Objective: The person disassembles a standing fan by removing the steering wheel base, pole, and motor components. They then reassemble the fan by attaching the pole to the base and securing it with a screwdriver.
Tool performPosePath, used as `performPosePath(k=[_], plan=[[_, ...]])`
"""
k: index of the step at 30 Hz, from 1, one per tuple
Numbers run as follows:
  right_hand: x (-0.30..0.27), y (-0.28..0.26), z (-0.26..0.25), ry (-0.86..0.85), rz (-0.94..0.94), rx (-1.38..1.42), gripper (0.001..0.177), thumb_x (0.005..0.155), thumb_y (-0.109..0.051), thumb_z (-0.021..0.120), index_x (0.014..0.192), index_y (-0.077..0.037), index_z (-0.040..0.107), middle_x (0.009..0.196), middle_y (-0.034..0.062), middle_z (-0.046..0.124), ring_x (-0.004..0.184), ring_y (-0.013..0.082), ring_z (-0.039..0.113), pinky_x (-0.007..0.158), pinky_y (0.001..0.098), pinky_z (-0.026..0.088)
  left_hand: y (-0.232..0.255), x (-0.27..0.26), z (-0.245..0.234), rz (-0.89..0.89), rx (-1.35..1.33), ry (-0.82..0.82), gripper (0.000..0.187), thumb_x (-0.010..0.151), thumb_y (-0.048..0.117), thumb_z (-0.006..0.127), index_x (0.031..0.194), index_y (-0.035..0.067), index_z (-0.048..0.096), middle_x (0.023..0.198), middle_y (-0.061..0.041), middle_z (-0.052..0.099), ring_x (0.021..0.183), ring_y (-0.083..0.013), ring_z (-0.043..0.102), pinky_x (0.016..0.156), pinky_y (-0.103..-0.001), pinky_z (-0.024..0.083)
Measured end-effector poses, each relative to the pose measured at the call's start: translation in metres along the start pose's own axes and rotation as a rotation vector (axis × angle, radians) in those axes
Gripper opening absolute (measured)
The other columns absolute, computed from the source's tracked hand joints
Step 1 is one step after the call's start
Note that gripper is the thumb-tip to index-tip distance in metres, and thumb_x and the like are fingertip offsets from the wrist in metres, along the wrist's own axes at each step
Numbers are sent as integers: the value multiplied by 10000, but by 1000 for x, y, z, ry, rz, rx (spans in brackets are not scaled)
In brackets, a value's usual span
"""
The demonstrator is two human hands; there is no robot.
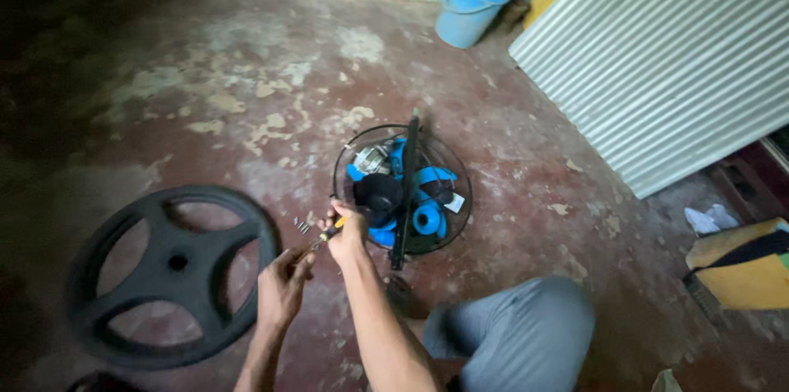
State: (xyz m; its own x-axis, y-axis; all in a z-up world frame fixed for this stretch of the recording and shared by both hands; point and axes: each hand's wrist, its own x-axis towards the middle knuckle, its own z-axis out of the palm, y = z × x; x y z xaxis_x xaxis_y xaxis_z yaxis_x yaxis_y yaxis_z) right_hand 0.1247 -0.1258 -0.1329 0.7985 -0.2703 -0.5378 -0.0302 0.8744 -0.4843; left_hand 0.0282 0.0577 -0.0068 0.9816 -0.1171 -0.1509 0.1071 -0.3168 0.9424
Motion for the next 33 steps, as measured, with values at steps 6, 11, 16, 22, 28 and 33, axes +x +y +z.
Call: performPosePath(k=[6, 11, 16, 22, 28, 33], plan=[[-100, 27, 45, -151, 84, -272, 213, 931, -254, 664, 877, -48, 657, 751, 85, 659, 646, 207, 637, 631, 363, 518, -7, -6, -44, -158, -620, 212, 229, 1013, 176, 685, 1059, -36, 758, 774, -64, 699, 615, -143, 516, 537, -294, 374], [-145, 37, 58, -432, 262, -641, 238, 1007, -312, 701, 900, -99, 685, 723, 27, 640, 559, 141, 575, 496, 291, 409, -11, 2, -87, 64, -604, 238, 246, 1012, 219, 649, 1027, 6, 770, 770, -28, 713, 669, -84, 607, 625, -238, 455], [-168, 47, 58, -707, 390, -610, 325, 998, -367, 665, 937, -48, 689, 732, 47, 649, 562, 135, 591, 523, 302, 457, -21, 1, -100, -34, -501, 196, 279, 1016, 234, 649, 960, -6, 779, 754, -35, 693, 664, -89, 584, 627, -256, 455], [-167, 54, 47, -752, 320, -742, 264, 1063, -269, 670, 984, -16, 666, 741, 114, 666, 577, 189, 633, 555, 324, 515, -30, -6, -98, -87, -630, 153, 266, 1000, 235, 673, 944, -7, 768, 773, -19, 690, 673, -89, 574, 632, -264, 446], [-151, 41, 34, -719, 230, -1030, 222, 1026, -184, 629, 1111, 20, 651, 862, 129, 707, 671, 220, 696, 589, 368, 587, -66, 13, -90, -155, -350, -5, 238, 916, 253, 698, 1076, 91, 766, 845, -16, 753, 735, -96, 648, 670, -265, 497], [-124, 11, 5, -297, 113, -798, 245, 924, -96, 611, 1158, -21, 624, 917, 157, 776, 749, 239, 753, 612, 349, 591, -135, 1, -61, -209, -175, 242, 359, 939, 289, 768, 825, -51, 763, 715, -80, 706, 649, -112, 600, 620, -285, 479]])
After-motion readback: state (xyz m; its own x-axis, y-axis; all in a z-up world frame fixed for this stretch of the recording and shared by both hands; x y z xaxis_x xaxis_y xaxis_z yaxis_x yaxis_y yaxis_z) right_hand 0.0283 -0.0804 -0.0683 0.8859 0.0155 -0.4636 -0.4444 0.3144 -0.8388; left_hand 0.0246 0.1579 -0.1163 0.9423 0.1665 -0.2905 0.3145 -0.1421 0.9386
